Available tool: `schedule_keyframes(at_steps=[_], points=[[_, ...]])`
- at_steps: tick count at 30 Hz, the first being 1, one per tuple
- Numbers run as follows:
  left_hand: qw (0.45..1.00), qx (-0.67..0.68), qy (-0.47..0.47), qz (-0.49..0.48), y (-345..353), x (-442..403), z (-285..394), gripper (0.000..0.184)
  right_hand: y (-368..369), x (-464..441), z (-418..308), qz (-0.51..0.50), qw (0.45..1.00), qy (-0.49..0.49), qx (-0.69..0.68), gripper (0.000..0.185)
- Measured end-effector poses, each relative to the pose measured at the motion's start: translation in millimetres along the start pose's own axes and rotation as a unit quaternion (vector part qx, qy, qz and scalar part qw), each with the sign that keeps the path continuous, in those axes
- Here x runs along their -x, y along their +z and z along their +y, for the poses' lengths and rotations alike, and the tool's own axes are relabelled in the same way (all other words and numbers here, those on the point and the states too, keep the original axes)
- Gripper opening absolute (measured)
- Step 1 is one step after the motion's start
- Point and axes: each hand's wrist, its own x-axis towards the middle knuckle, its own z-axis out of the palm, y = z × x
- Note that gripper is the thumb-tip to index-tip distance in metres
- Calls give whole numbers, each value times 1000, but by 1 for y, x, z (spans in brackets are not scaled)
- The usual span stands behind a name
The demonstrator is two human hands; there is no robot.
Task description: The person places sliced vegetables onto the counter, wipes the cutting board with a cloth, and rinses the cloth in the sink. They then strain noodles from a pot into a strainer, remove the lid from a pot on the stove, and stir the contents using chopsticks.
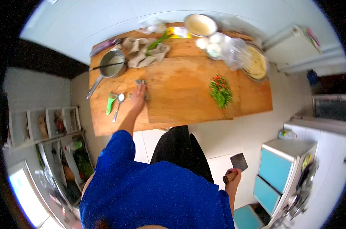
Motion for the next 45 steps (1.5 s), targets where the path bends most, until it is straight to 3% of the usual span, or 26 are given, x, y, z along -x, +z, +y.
schedule_keyframes(at_steps=[1,2,3,6,8,9,11,12,15,16,17,19,22,23,25,29,31,33,35,37,38,39,40,41,43,45], points=[[999,43,-21,-6,-5,-11,2,56,-3,12,-2,-25,999,-27,27,16],[998,53,-24,-4,-12,-10,7,56,-19,8,0,28,997,-24,-62,17],[999,16,-10,-28,-17,2,10,55,-55,-16,0,63,993,39,-93,18],[997,35,60,-15,-1,65,-5,49,-95,-8,1,15,999,1,-30,19],[994,48,20,-93,-19,102,8,40,-124,3,-5,10,998,9,-59,17],[980,185,-5,-78,-19,114,10,36,-138,11,-9,-2,997,10,-82,16],[965,259,-33,-17,-37,128,61,36,-151,39,-27,12,996,-11,-91,20],[964,263,8,-27,-41,124,99,36,-168,45,-29,-6,995,-20,-102,22],[910,370,107,-151,-84,137,263,35,-215,64,-44,-45,992,-60,-102,23],[884,403,184,-149,-83,146,317,32,-232,73,-52,-42,992,-75,-88,23],[830,476,198,-212,-99,163,379,32,-248,83,-60,-39,993,-90,-71,24],[758,492,302,-304,-106,198,471,36,-280,101,-66,-43,988,-126,-80,24],[642,399,590,-284,-154,271,588,38,-322,122,-79,-31,981,-181,-63,24],[587,331,686,-274,-160,290,616,39,-332,126,-82,-13,978,-203,-43,25],[433,344,816,-171,-170,334,665,39,-350,135,-85,26,971,-237,-37,24],[295,349,883,-109,-145,389,735,46,-391,154,-89,82,966,-242,-40,24],[316,349,878,-93,-142,413,772,56,-417,164,-101,88,966,-237,-61,24],[295,355,886,-53,-134,430,820,63,-441,170,-111,93,965,-232,-77,23],[334,356,858,-160,-129,440,877,59,-467,170,-126,104,963,-218,-119,22],[371,449,774,-248,-107,449,940,46,-496,162,-141,93,955,-220,-174,22],[359,452,777,-250,-100,459,964,46,-509,157,-150,73,946,-219,-226,23],[338,538,540,-552,-101,470,985,38,-520,149,-159,84,943,-225,-231,23],[270,532,218,-773,-103,479,999,32,-526,142,-167,71,932,-224,-277,23],[223,519,168,-808,-108,494,1009,35,-534,136,-180,57,918,-227,-321,24],[196,470,29,-860,-114,528,1024,34,-553,117,-210,43,907,-209,-362,21],[221,405,70,-884,-100,546,1034,34,-572,102,-241,49,897,-199,-393,20]])
